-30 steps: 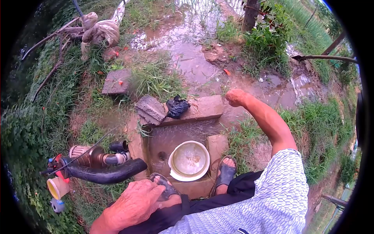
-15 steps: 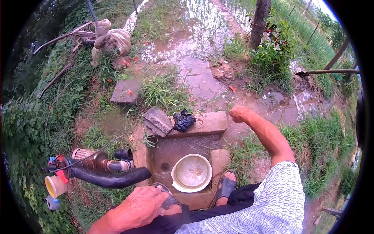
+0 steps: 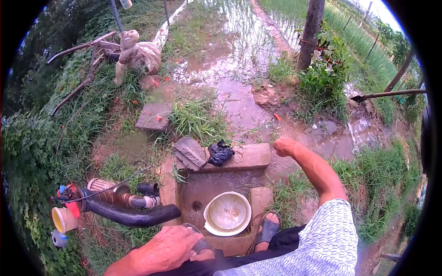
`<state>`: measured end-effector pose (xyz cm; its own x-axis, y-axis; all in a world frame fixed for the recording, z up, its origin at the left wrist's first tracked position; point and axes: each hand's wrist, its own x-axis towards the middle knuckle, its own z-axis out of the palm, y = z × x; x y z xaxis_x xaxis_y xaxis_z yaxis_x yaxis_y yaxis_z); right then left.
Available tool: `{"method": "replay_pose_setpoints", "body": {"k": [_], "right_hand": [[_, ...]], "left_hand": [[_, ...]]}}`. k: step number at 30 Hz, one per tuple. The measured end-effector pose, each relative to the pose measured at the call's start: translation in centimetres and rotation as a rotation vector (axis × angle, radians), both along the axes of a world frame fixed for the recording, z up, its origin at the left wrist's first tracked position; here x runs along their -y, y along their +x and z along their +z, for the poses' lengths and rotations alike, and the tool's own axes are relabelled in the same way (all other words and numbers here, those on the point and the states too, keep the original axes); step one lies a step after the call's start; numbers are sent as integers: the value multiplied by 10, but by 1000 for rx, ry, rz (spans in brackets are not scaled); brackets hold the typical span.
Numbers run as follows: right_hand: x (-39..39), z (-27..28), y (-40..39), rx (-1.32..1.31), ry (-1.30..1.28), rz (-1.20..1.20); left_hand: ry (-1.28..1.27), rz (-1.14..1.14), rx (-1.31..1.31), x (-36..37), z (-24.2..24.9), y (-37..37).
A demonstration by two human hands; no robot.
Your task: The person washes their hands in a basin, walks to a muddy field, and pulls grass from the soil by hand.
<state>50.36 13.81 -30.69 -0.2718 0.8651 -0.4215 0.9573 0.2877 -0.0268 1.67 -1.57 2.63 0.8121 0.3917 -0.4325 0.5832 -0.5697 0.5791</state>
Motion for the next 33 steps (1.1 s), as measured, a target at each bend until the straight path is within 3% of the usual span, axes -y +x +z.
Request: {"method": "replay_pose_setpoints", "body": {"k": [17,23,33], "right_hand": [[-2,-19,11,-28,59,51],[-1,9,-3,-26,-1,-19],[1,5,-1,-17,17,-24]], "left_hand": [[-16,-14,-32,-1,1,-2],[-27,-15,-30,-1,-7,-8],[-29,1,-23,0,-8,-9]]}}
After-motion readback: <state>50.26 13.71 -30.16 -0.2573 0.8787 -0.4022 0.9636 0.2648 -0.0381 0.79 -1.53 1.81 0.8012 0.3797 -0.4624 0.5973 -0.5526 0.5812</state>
